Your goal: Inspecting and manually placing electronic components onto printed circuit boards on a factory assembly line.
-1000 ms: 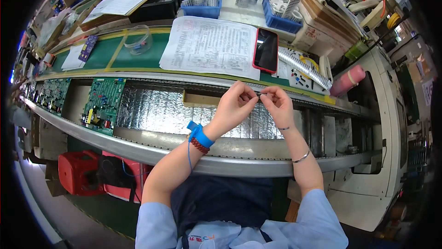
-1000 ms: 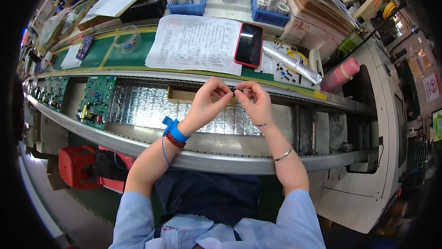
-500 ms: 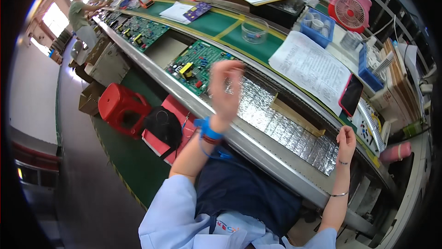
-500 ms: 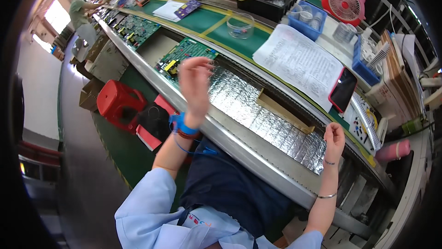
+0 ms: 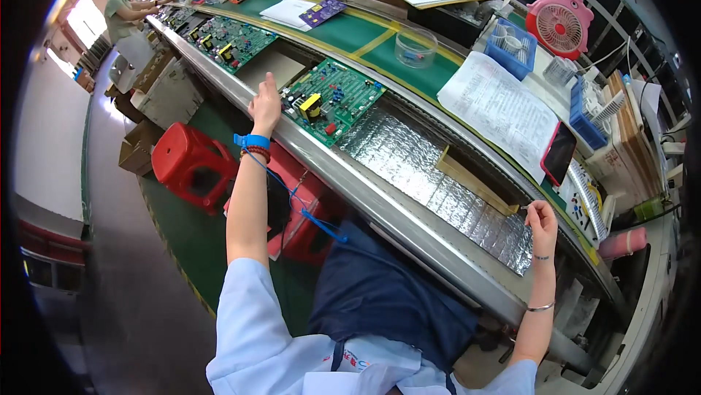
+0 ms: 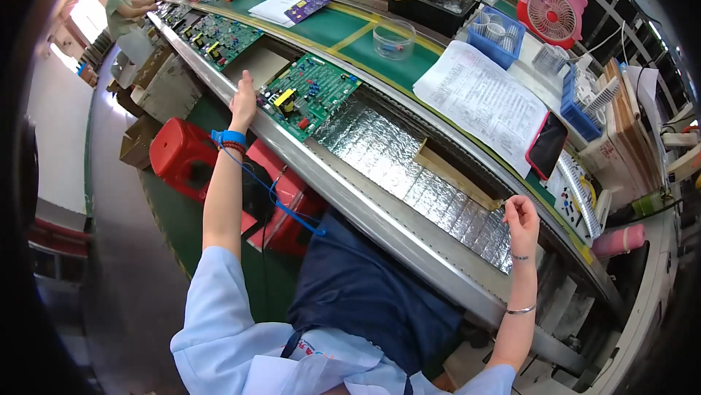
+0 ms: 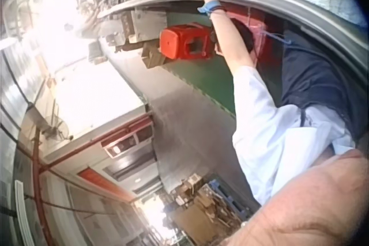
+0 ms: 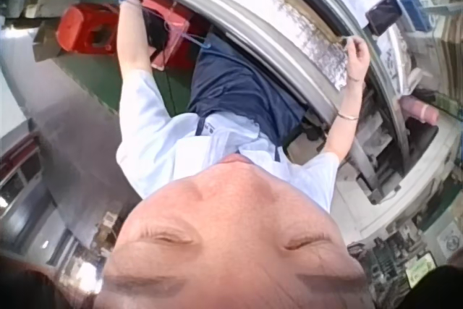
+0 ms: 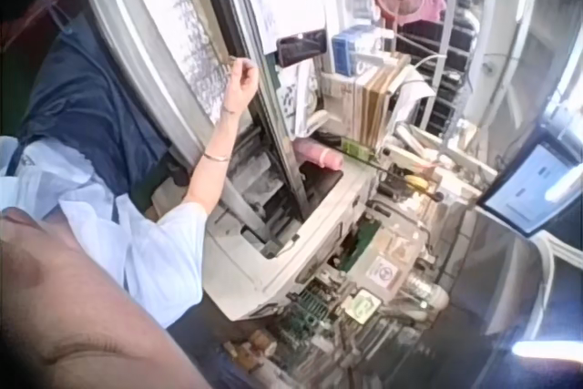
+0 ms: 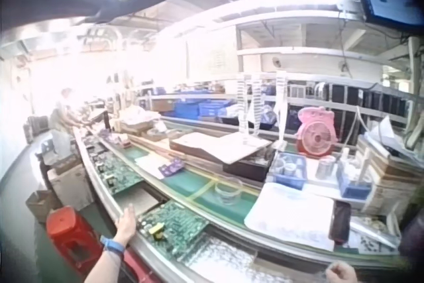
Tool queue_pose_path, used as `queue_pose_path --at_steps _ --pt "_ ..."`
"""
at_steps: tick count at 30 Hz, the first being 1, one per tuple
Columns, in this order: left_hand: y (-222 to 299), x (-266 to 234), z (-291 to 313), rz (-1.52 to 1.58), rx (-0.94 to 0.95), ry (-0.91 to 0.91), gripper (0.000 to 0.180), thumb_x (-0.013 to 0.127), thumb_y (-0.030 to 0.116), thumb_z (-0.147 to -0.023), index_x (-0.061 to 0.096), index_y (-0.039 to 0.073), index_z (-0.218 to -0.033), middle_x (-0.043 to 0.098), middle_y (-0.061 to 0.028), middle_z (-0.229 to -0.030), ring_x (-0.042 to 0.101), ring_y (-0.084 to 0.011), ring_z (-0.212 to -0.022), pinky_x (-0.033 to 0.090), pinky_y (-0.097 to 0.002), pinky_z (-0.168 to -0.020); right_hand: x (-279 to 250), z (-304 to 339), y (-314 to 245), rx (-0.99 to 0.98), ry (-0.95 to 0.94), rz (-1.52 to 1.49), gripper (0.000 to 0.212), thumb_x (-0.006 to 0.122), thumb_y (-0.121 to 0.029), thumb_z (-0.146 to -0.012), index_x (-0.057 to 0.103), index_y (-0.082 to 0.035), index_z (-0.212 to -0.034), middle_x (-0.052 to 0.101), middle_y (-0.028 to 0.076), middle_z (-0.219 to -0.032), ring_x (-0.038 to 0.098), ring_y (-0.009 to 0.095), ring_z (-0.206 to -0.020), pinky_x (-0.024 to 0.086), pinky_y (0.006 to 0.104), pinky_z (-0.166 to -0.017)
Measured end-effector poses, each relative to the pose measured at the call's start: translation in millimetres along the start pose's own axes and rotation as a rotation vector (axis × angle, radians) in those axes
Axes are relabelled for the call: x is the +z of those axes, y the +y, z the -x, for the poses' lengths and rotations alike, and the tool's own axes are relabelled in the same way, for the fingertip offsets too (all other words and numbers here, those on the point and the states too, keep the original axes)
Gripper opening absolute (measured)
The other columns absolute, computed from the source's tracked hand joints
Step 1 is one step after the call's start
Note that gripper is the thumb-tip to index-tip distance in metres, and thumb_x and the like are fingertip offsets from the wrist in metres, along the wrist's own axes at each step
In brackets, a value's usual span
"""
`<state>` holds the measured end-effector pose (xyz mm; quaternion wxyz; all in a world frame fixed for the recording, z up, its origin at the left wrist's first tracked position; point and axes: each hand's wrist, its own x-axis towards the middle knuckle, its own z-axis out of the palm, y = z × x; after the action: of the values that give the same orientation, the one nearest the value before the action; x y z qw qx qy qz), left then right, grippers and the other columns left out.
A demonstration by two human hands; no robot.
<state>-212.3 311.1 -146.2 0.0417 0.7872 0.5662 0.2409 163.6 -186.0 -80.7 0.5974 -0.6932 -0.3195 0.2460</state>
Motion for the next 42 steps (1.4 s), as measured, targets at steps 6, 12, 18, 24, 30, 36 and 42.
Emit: queue_pose_path --at_steps 6,12,18,24,30,36,42 --pt "21.8 -1.1 12.9 0.12 0.059 0.047 0.042 0.033 0.033 -0.096 0.033 0.016 -0.134 0.058 -0.0086 -0.11 0.059 -0.0278 -0.094 0.041 -0.0442 -0.086 -0.9 12.2 -5.2 0.058 -0.007 0.037 0.007 0.055 -0.01 -0.09 0.055 -0.003 -0.091 0.049 -0.004 -0.075 0.045 0.004 -0.067 0.035 0.0182 -0.061" --pt "94.4 -40.7 57.1 0.61 -0.141 -0.185 0.062 0.017 0.053 -0.095 0.054 0.006 -0.108 0.064 -0.0073 -0.072 0.062 -0.0218 -0.08 0.035 -0.0359 -0.093 9.6 20.2 -14.4 0.063 -0.062 0.048 0.006 0.055 -0.009 -0.089 0.054 -0.003 -0.09 0.049 -0.003 -0.076 0.046 0.004 -0.067 0.036 0.0176 -0.061" --pt "140.2 -39.9 111.0 0.651 0.144 -0.227 0.054 0.015 0.042 -0.099 0.056 0.007 -0.103 0.062 -0.0023 -0.063 0.059 -0.0196 -0.087 0.022 -0.0439 -0.101 32.2 27.5 -35.1 0.007 -0.136 0.108 0.007 0.057 -0.009 -0.088 0.055 -0.002 -0.089 0.05 -0.004 -0.076 0.046 0.002 -0.068 0.037 0.0168 -0.061" --pt "188.6 -47.0 163.4 0.711 0.402 -0.31 0.045 0.022 0.036 -0.099 0.056 0.007 -0.104 0.062 -0.0033 -0.069 0.058 -0.0197 -0.083 0.025 -0.0413 -0.098 52.3 38.3 -56.3 -0.092 -0.192 0.271 0.005 0.059 -0.004 -0.084 0.055 0.0 -0.085 0.05 0.002 -0.078 0.049 0.009 -0.073 0.041 0.0218 -0.068" --pt "224.3 -51.2 204.8 0.751 0.512 -0.342 0.033 0.031 0.029 -0.098 0.055 0.007 -0.103 0.059 -0.0043 -0.07 0.056 -0.0222 -0.078 0.028 -0.0424 -0.097 68.3 40.9 -66.9 -0.235 -0.264 0.329 0.006 0.061 -0.004 -0.082 0.057 0.0 -0.085 0.049 0.007 -0.087 0.051 0.016 -0.077 0.042 0.0271 -0.071" --pt "237.8 -59.0 226.0 0.736 0.588 -0.384 0.022 0.045 0.021 -0.093 0.055 0.005 -0.105 0.06 -0.0064 -0.078 0.055 -0.0245 -0.083 0.028 -0.0432 -0.098 76.4 37.5 -62.6 -0.399 -0.262 0.749 0.009 0.066 -0.011 -0.076 0.059 -0.008 -0.081 0.048 0.006 -0.095 0.044 0.025 -0.095 0.035 0.036 -0.085" --pt "232.9 -66.0 239.1 0.705 0.635 -0.125 0.024 0.053 0.011 -0.082 0.056 0.003 -0.105 0.061 -0.01 -0.098 0.052 -0.028 -0.098 0.03 -0.0422 -0.095 88.6 28.8 -59.3 -0.446 -0.247 0.792 0.01 0.066 -0.013 -0.076 0.059 -0.009 -0.081 0.049 0.005 -0.099 0.043 0.025 -0.101 0.032 0.0398 -0.087"
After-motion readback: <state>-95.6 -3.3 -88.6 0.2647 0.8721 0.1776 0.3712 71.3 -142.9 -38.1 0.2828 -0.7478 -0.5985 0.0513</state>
